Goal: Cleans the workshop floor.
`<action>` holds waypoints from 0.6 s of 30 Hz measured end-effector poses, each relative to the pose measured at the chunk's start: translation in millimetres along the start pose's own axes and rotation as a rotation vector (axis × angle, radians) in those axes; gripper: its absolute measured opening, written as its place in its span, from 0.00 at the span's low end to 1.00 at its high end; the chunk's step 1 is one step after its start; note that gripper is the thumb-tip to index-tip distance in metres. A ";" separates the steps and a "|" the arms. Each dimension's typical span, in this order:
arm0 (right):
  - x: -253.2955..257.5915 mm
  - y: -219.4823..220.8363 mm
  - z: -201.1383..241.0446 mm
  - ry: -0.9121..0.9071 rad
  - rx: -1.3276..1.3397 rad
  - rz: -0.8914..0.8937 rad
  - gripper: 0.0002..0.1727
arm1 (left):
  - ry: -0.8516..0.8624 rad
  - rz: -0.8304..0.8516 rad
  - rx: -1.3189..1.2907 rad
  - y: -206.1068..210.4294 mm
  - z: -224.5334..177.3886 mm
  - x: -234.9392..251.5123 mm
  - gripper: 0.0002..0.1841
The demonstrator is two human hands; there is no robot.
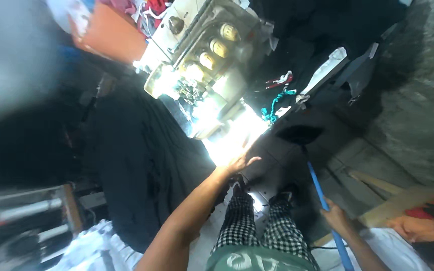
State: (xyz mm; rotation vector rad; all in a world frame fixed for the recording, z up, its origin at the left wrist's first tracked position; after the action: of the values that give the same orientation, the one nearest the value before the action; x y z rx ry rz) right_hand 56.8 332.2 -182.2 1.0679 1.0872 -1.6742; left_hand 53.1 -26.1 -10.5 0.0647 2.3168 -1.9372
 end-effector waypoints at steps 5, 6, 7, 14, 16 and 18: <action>-3.2 42.7 -2.0 0.005 -0.031 0.118 0.36 | 0.007 0.035 0.057 4.0 1.4 -1.2 0.40; -7.1 53.7 -3.9 -0.002 -0.061 0.158 0.36 | 0.003 0.051 0.037 4.9 1.9 -1.1 0.40; -12.9 63.6 -5.9 -0.012 -0.093 0.204 0.37 | -0.008 0.063 0.034 6.3 2.9 -2.0 0.40; -71.7 67.6 -16.9 -0.046 -0.235 0.463 0.35 | -0.032 0.089 0.013 4.7 2.1 -1.8 0.40; -89.3 57.5 -12.5 -0.058 -0.258 0.462 0.35 | -0.034 0.069 0.004 3.2 1.2 -1.5 0.39; -97.4 49.5 -4.2 -0.073 -0.275 0.429 0.36 | -0.040 0.068 0.033 2.3 1.9 -2.8 0.40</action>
State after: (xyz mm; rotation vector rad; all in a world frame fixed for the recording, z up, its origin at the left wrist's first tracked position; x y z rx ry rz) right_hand 130.8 342.5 -102.4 0.9700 0.9301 -1.1778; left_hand 56.3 -27.4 -12.8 0.1047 2.2276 -1.9265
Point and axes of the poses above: each hand's wrist, its own x-axis towards the middle knuckle, its own y-axis out of the palm, z = x × y, the point moved 9 cm from there along x, towards the middle knuckle, and after that the axes turned 5 degrees about z, right-handed, at the moved point
